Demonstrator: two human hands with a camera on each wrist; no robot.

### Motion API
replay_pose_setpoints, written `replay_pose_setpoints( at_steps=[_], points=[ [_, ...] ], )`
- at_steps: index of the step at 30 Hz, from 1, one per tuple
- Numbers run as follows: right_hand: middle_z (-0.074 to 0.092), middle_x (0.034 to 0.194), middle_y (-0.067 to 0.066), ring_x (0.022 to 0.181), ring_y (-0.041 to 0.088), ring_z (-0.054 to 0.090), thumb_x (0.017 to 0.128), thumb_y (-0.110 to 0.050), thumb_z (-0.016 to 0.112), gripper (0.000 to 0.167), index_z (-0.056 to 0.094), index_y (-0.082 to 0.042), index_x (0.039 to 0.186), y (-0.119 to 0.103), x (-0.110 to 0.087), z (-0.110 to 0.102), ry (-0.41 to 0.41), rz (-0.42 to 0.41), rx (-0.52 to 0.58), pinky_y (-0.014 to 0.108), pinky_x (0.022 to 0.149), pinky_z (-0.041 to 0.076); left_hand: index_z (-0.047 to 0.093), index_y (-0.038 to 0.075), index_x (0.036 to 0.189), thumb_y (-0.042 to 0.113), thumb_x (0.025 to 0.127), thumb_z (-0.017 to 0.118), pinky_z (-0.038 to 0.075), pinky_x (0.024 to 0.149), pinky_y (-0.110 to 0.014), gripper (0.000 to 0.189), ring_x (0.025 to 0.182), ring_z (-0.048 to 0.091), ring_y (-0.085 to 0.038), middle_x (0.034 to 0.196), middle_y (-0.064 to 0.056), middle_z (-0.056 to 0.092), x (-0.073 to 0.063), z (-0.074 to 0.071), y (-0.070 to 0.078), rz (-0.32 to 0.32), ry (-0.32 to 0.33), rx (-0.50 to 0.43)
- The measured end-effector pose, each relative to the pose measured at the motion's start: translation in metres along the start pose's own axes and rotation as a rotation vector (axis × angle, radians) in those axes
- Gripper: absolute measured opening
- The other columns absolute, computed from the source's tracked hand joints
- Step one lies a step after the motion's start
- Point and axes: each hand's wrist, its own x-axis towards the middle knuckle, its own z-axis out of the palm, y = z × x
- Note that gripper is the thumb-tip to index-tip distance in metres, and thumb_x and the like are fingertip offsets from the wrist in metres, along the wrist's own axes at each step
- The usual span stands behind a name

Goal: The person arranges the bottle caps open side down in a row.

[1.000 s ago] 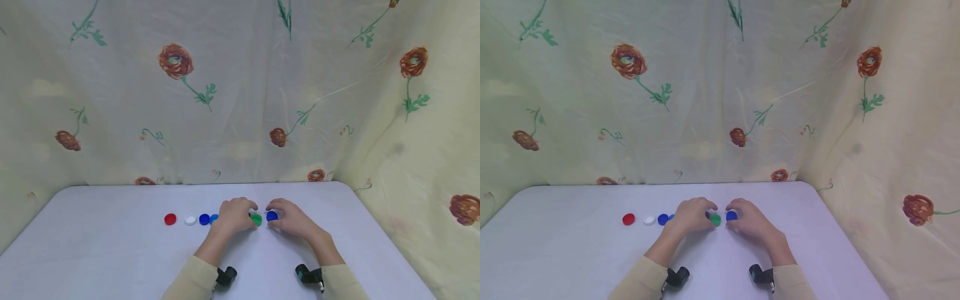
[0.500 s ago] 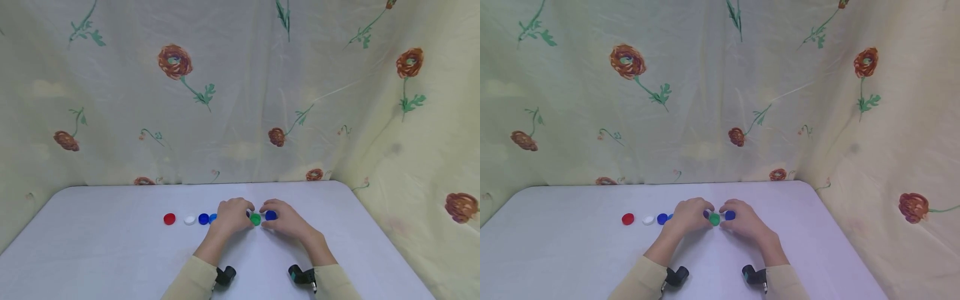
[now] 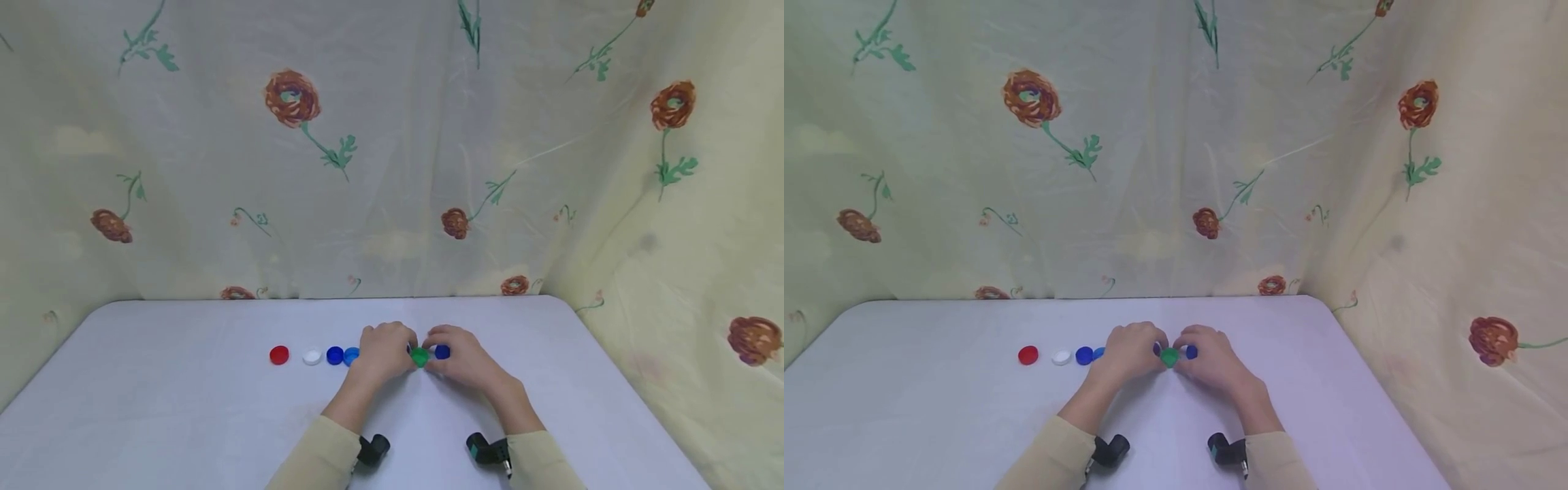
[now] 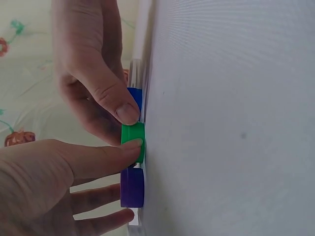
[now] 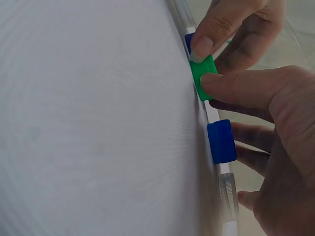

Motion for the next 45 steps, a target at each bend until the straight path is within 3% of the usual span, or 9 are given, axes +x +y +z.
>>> replay_pose_setpoints(
  at_steps=[8, 15, 24, 31, 40, 45],
  points=[
    [0.061, 0.137, 0.013, 0.135, 0.04, 0.049, 0.085, -0.02, 0.076, 0.023, 0.074, -0.015, 0.107, -0.001, 0.001, 0.001, 0.002, 0.006, 0.013, 0.06, 0.112, 0.035, 0.077, 0.02, 0.102, 0.029, 0.081, 0.082, 0.048, 0.094, -0.053, 0.024, 0.094, 0.065, -0.021, 0.101, 0.002, 0.073, 0.0, -0.001, 0.002, -0.003, -0.002, 0.005],
    [0.059, 0.138, 0.017, 0.135, 0.042, 0.047, 0.084, -0.019, 0.075, 0.025, 0.074, -0.012, 0.108, -0.002, 0.0, -0.002, 0.0, -0.022, 0.037, 0.06, 0.113, 0.035, 0.076, 0.02, 0.109, 0.029, 0.082, 0.081, 0.048, 0.094, -0.05, 0.029, 0.097, 0.065, -0.019, 0.104, 0.002, 0.073, 0.002, 0.0, 0.0, 0.004, 0.001, -0.005],
    [0.055, 0.144, 0.014, 0.139, 0.04, 0.045, 0.087, -0.019, 0.074, 0.039, 0.068, -0.009, 0.124, -0.004, 0.0, -0.008, 0.014, 0.004, 0.077, 0.058, 0.114, 0.035, 0.075, 0.02, 0.112, 0.029, 0.085, 0.077, 0.05, 0.095, -0.05, 0.029, 0.107, 0.066, -0.023, 0.115, 0.0, 0.073, 0.003, -0.008, 0.002, 0.028, 0.042, -0.014],
    [0.057, 0.142, 0.013, 0.138, 0.039, 0.046, 0.086, -0.02, 0.075, 0.038, 0.069, -0.007, 0.121, -0.003, 0.0, -0.01, 0.027, 0.009, 0.098, 0.058, 0.112, 0.037, 0.076, 0.021, 0.111, 0.028, 0.085, 0.078, 0.05, 0.094, -0.049, 0.027, 0.108, 0.067, -0.024, 0.117, 0.0, 0.073, 0.002, -0.011, 0.004, 0.039, 0.055, -0.026],
    [0.059, 0.141, 0.008, 0.141, 0.036, 0.044, 0.088, -0.034, 0.07, 0.026, 0.074, -0.013, 0.104, -0.001, 0.001, -0.017, 0.027, 0.093, 0.236, 0.063, 0.113, 0.033, 0.076, 0.024, 0.109, 0.028, 0.085, 0.078, 0.049, 0.096, -0.047, 0.024, 0.112, 0.066, -0.023, 0.12, 0.001, 0.072, 0.002, -0.011, 0.006, 0.069, 0.102, -0.045],
    [0.058, 0.142, 0.008, 0.142, 0.038, 0.042, 0.092, -0.041, 0.064, 0.032, 0.076, -0.014, 0.103, 0.0, -0.001, -0.019, 0.015, 0.141, 0.276, 0.062, 0.111, 0.036, 0.077, 0.024, 0.107, 0.03, 0.085, 0.079, 0.049, 0.098, -0.048, 0.023, 0.113, 0.066, -0.023, 0.119, 0.002, 0.073, 0.002, -0.011, 0.007, 0.08, 0.134, -0.054]
  ],
)
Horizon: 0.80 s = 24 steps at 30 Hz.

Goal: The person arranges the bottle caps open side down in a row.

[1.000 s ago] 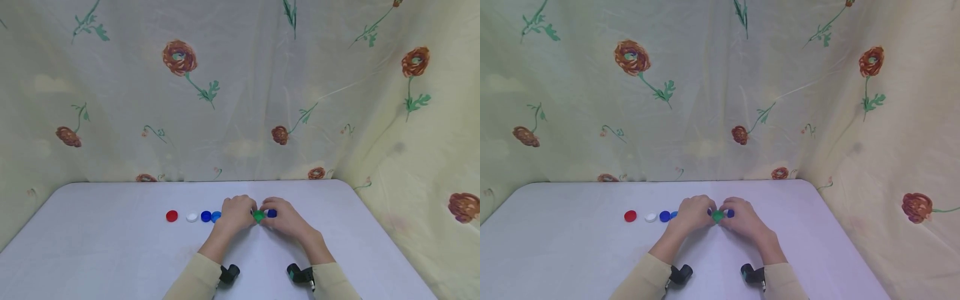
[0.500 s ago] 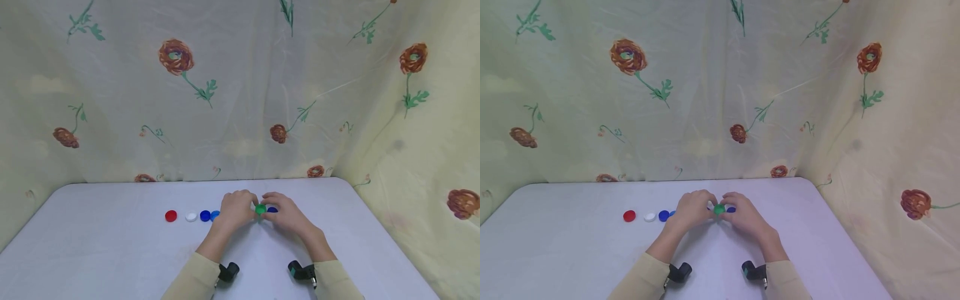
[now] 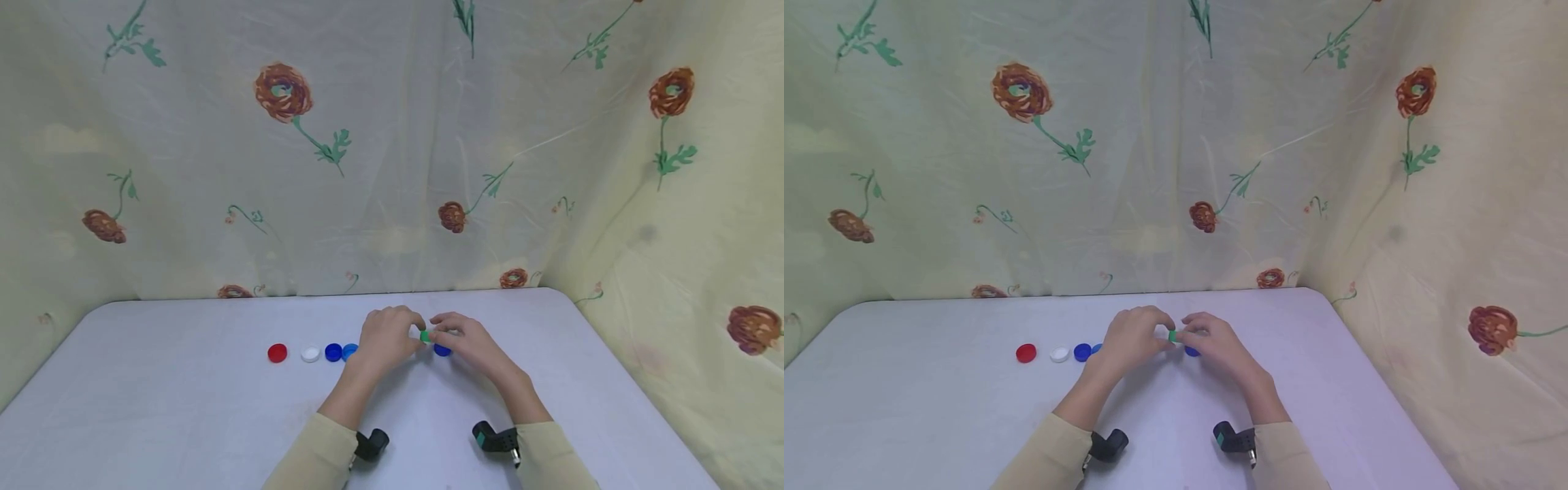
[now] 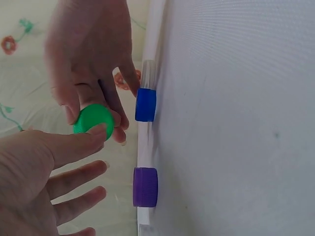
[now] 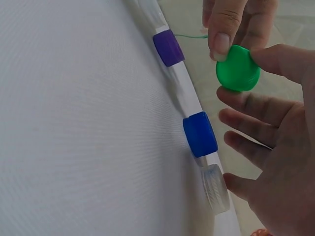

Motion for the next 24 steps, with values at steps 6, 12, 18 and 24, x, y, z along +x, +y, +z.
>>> replay_pose_setpoints(
  at_steps=[6, 12, 18, 24],
  points=[
    [0.056, 0.145, 0.008, 0.142, 0.038, 0.041, 0.096, -0.043, 0.058, 0.036, 0.076, -0.013, 0.108, 0.0005, -0.0005, -0.0001, -0.011, 0.016, 0.025, 0.06, 0.109, 0.039, 0.079, 0.024, 0.102, 0.034, 0.086, 0.077, 0.049, 0.097, -0.045, 0.019, 0.112, 0.067, -0.021, 0.115, 0.003, 0.074, -0.0003, 0.0019, -0.0007, 0.017, 0.047, -0.011],
    [0.058, 0.143, 0.008, 0.14, 0.037, 0.044, 0.096, -0.044, 0.06, 0.037, 0.076, -0.014, 0.109, 0.0016, -0.0008, -0.0005, 0.001, -0.011, 0.006, 0.06, 0.108, 0.041, 0.08, 0.024, 0.101, 0.037, 0.086, 0.077, 0.051, 0.094, -0.044, 0.02, 0.109, 0.068, -0.019, 0.112, 0.005, 0.075, 0.0003, 0.0015, -0.0012, 0.027, 0.065, 0.006],
    [0.06, 0.139, 0.007, 0.138, 0.037, 0.047, 0.093, -0.046, 0.065, 0.034, 0.076, -0.018, 0.108, 0.0028, 0.0001, -0.001, 0.024, -0.033, -0.023, 0.063, 0.109, 0.038, 0.08, 0.024, 0.103, 0.039, 0.087, 0.075, 0.051, 0.093, -0.044, 0.022, 0.107, 0.069, -0.019, 0.11, 0.005, 0.076, 0.0004, 0.0004, -0.0041, 0.012, 0.066, -0.007],
    [0.063, 0.135, 0.007, 0.137, 0.036, 0.049, 0.09, -0.035, 0.071, 0.028, 0.076, -0.016, 0.11, 0.0032, 0.0018, 0.0005, 0.09, -0.083, -0.037, 0.065, 0.111, 0.034, 0.079, 0.023, 0.107, 0.039, 0.089, 0.073, 0.05, 0.094, -0.044, 0.025, 0.109, 0.068, -0.02, 0.112, 0.004, 0.075, 0.0009, 0.0012, -0.0053, -0.011, 0.047, -0.02]
  ],
)
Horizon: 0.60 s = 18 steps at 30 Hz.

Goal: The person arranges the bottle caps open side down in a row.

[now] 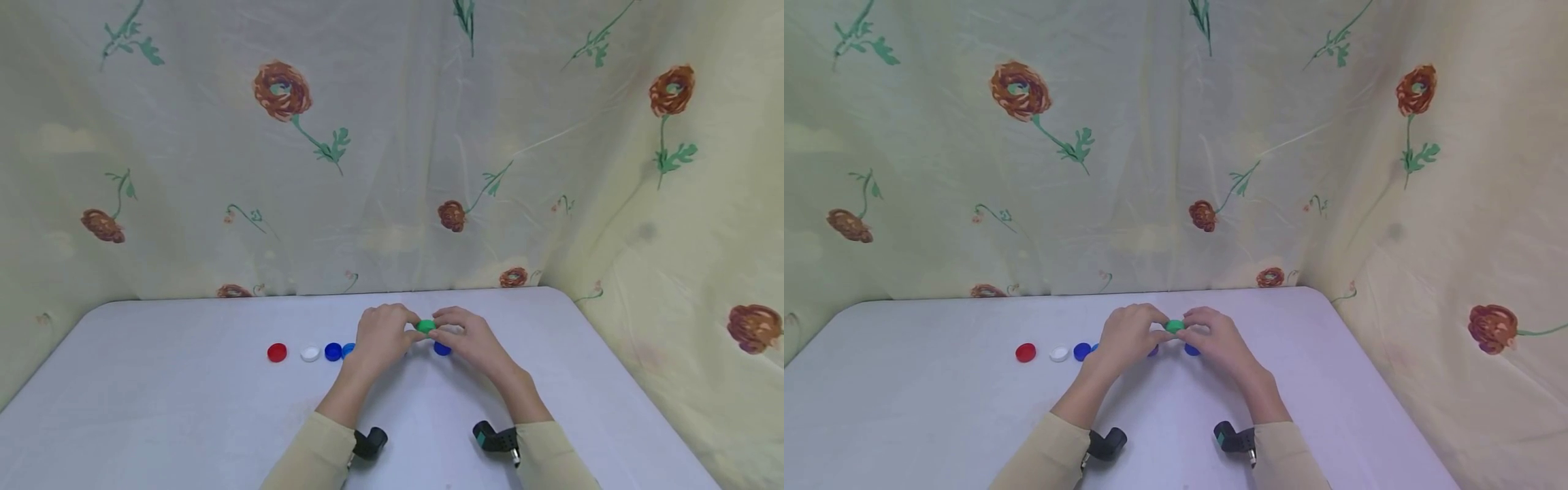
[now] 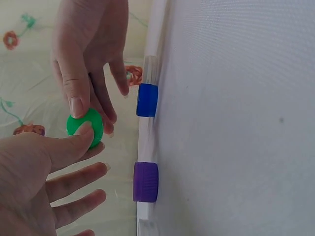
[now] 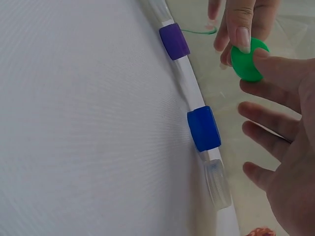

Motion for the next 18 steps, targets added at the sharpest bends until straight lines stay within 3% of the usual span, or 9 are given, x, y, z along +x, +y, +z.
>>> replay_pose_setpoints(
  at_steps=[9, 18],
  points=[
    [0.065, 0.131, 0.008, 0.133, 0.035, 0.052, 0.088, -0.022, 0.071, 0.021, 0.077, -0.012, 0.105, -0.0018, 0.0004, -0.0008, 0.057, -0.078, -0.032, 0.062, 0.107, 0.04, 0.078, 0.022, 0.109, 0.039, 0.09, 0.072, 0.05, 0.095, -0.046, 0.027, 0.107, 0.068, -0.022, 0.114, 0.003, 0.075, 0.0001, -0.0017, 0.0015, -0.032, -0.033, -0.011],
    [0.065, 0.132, 0.007, 0.134, 0.036, 0.052, 0.088, -0.021, 0.072, 0.013, 0.078, -0.012, 0.096, -0.0028, 0.0003, 0.0001, 0.048, -0.06, -0.008, 0.063, 0.107, 0.039, 0.078, 0.022, 0.108, 0.038, 0.085, 0.078, 0.05, 0.096, -0.046, 0.029, 0.108, 0.068, -0.022, 0.113, 0.003, 0.075, 0.0002, -0.0008, 0.0012, -0.014, -0.045, 0.018]
  ],
)
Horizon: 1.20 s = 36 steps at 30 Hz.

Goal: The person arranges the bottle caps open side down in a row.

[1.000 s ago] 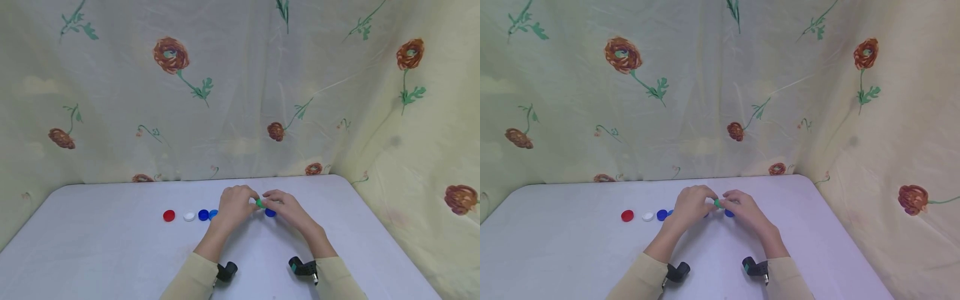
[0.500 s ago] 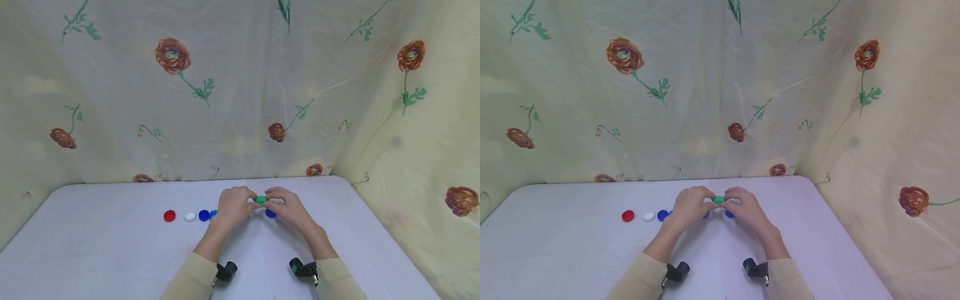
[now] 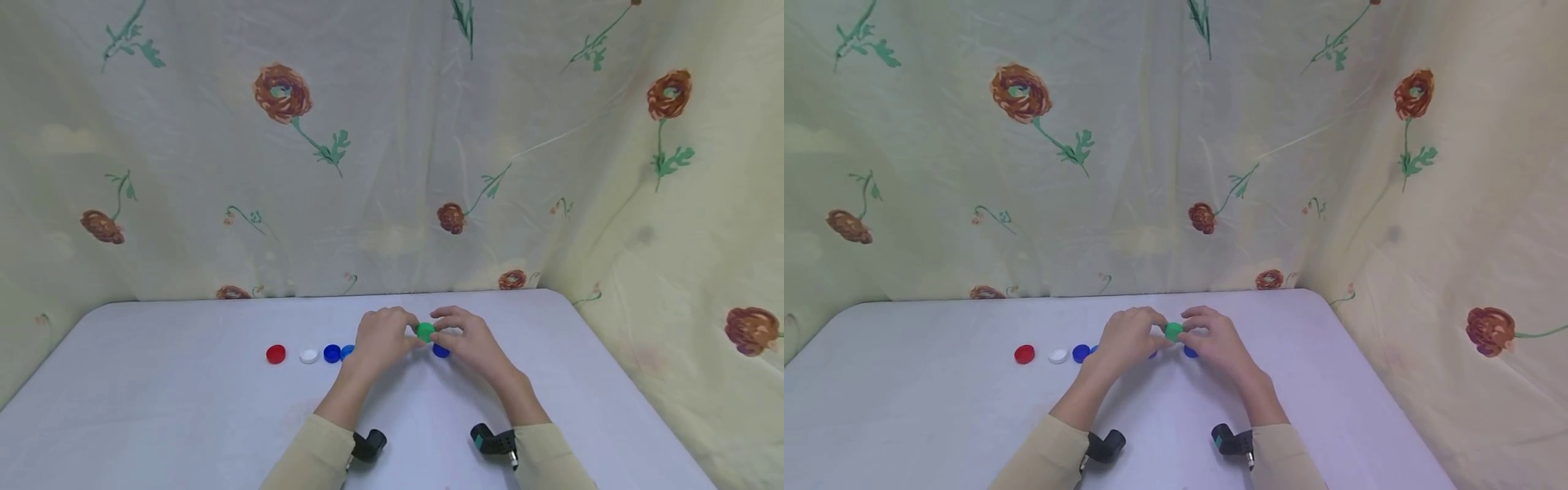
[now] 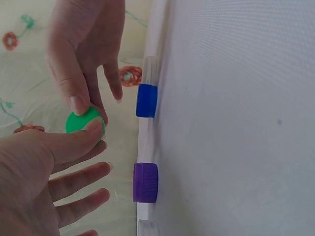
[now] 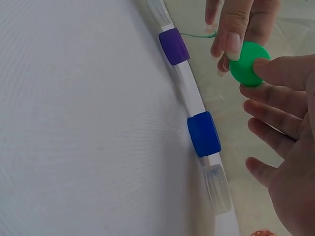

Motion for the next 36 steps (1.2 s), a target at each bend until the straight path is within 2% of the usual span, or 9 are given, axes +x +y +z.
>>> replay_pose_setpoints(
  at_steps=[8, 15, 24, 36],
  points=[
    [0.064, 0.133, 0.007, 0.136, 0.037, 0.049, 0.093, -0.027, 0.066, 0.019, 0.077, -0.011, 0.092, -0.003, -0.001, -0.002, -0.038, 0.055, 0.057, 0.065, 0.11, 0.034, 0.077, 0.024, 0.108, 0.037, 0.083, 0.08, 0.044, 0.105, -0.052, 0.028, 0.114, 0.066, -0.023, 0.117, 0.003, 0.074, -0.001, 0.002, 0.001, 0.035, 0.055, 0.036],
    [0.062, 0.137, 0.006, 0.138, 0.036, 0.047, 0.097, -0.034, 0.058, 0.03, 0.077, -0.011, 0.095, -0.002, -0.001, -0.004, -0.058, 0.128, 0.075, 0.06, 0.107, 0.042, 0.075, 0.027, 0.112, 0.039, 0.082, 0.08, 0.045, 0.104, -0.048, 0.033, 0.116, 0.065, -0.021, 0.12, 0.004, 0.073, -0.001, 0.0, 0.003, 0.065, 0.092, 0.053],
    [0.062, 0.137, 0.008, 0.139, 0.036, 0.046, 0.098, -0.032, 0.057, 0.03, 0.078, -0.01, 0.099, -0.002, -0.002, -0.007, -0.078, 0.115, 0.069, 0.061, 0.109, 0.039, 0.074, 0.027, 0.115, 0.041, 0.084, 0.078, 0.045, 0.104, -0.048, 0.034, 0.115, 0.065, -0.021, 0.119, 0.005, 0.073, -0.001, -0.002, 0.004, 0.065, 0.057, 0.058],
    [0.06, 0.138, 0.011, 0.138, 0.041, 0.045, 0.097, -0.028, 0.06, 0.025, 0.077, -0.01, 0.101, -0.002, -0.003, -0.011, -0.185, 0.071, -0.022, 0.064, 0.111, 0.034, 0.075, 0.027, 0.115, 0.042, 0.084, 0.077, 0.045, 0.104, -0.051, 0.033, 0.115, 0.065, -0.021, 0.117, 0.006, 0.074, 0.0, 0.006, -0.001, 0.044, 0.003, 0.033]
  ],
)
